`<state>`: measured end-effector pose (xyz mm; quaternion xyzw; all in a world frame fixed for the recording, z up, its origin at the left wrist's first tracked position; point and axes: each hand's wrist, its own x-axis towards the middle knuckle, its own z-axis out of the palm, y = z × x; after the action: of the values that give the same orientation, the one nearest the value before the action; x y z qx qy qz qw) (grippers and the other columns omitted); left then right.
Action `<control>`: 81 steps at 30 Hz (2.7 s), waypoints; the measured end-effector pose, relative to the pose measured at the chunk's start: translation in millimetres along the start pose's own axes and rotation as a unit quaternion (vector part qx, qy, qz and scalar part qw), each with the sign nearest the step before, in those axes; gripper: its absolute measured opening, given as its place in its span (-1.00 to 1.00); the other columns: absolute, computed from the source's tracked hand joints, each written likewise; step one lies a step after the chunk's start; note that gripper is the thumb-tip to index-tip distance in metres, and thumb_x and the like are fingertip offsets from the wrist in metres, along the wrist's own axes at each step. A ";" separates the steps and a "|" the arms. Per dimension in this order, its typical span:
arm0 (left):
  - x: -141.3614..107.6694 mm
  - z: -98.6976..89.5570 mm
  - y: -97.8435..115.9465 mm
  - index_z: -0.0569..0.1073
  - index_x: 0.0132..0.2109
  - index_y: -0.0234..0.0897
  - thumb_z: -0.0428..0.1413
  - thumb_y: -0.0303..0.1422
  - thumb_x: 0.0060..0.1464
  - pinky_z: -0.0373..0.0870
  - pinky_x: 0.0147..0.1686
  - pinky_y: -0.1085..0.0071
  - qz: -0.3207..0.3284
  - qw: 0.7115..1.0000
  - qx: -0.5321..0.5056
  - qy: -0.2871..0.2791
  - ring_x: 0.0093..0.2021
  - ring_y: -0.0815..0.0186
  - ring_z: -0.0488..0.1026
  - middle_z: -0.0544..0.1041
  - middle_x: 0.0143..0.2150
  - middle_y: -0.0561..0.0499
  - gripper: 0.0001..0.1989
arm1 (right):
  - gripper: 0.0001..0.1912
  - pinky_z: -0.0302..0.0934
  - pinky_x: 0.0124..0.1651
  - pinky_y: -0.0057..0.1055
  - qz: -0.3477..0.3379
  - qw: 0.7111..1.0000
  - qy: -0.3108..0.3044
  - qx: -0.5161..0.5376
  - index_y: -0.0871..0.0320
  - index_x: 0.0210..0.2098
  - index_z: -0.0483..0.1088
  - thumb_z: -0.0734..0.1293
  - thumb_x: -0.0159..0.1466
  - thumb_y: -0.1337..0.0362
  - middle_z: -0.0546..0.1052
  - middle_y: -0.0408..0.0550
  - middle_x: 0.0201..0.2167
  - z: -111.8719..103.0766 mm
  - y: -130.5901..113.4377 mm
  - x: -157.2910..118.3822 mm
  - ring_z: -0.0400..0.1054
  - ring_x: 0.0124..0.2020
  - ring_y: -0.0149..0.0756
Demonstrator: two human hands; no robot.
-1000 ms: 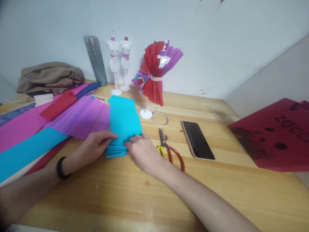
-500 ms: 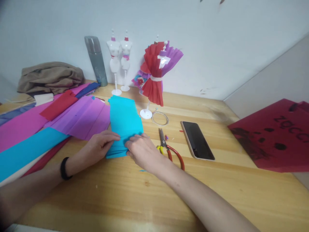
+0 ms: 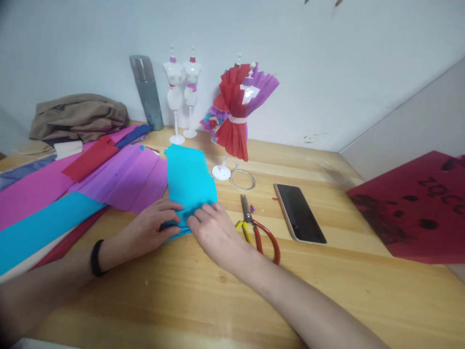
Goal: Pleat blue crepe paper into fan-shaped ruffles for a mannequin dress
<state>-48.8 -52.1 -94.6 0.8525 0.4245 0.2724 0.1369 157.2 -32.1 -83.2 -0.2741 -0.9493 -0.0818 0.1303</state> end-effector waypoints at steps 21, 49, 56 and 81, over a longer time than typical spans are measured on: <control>-2.1 8.5 -2.8 0.48 -0.26 -0.33 0.16 -0.43 0.10 0.41 -0.02 0.17 0.009 0.999 0.031 -0.012 -0.03 0.13 0.41 0.52 -0.05 -0.15 -0.95 | -0.91 -0.08 -0.29 -0.29 0.063 0.995 -0.056 0.056 0.17 -0.26 0.47 0.35 0.27 0.30 0.53 -0.04 -0.40 5.1 6.8 6.0 0.32 -0.31 -0.20; -2.7 2.1 16.0 0.41 -0.43 -0.30 0.04 -0.44 0.19 0.35 -0.23 0.28 0.094 0.983 0.159 0.000 -0.27 0.25 0.34 0.50 -0.33 -0.03 -0.79 | -0.94 -0.03 -0.27 -0.33 0.048 0.990 -0.061 0.115 0.16 -0.31 0.40 0.38 0.21 0.37 0.47 -0.10 -0.35 -5.4 8.8 0.7 0.26 -0.27 -0.27; -4.3 3.7 14.2 0.39 -0.44 -0.29 0.03 -0.43 0.20 0.33 -0.25 0.31 0.067 0.994 0.081 -0.007 -0.28 0.27 0.35 0.51 -0.35 -0.03 -0.78 | -0.94 -0.04 -0.28 -0.35 0.029 0.990 -0.069 0.123 0.16 -0.37 0.40 0.37 0.23 0.36 0.46 -0.07 -0.30 -11.2 2.6 -2.6 0.24 -0.25 -0.29; -4.3 2.6 15.4 0.46 -0.36 -0.29 -0.06 -0.57 0.18 0.29 -0.22 0.31 0.058 0.994 0.070 -0.067 -0.23 0.26 0.32 0.48 -0.24 -0.06 -0.75 | -0.89 -0.14 -0.34 -0.33 0.019 0.989 -0.099 0.107 0.17 -0.46 0.33 0.30 0.19 0.41 0.45 -0.12 -0.48 -23.3 -8.3 -4.6 0.19 -0.42 -0.32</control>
<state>-39.4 -64.8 -91.0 0.8995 0.3822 0.1923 0.0889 161.2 -46.6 -63.1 -0.2833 -0.9555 0.0506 0.0654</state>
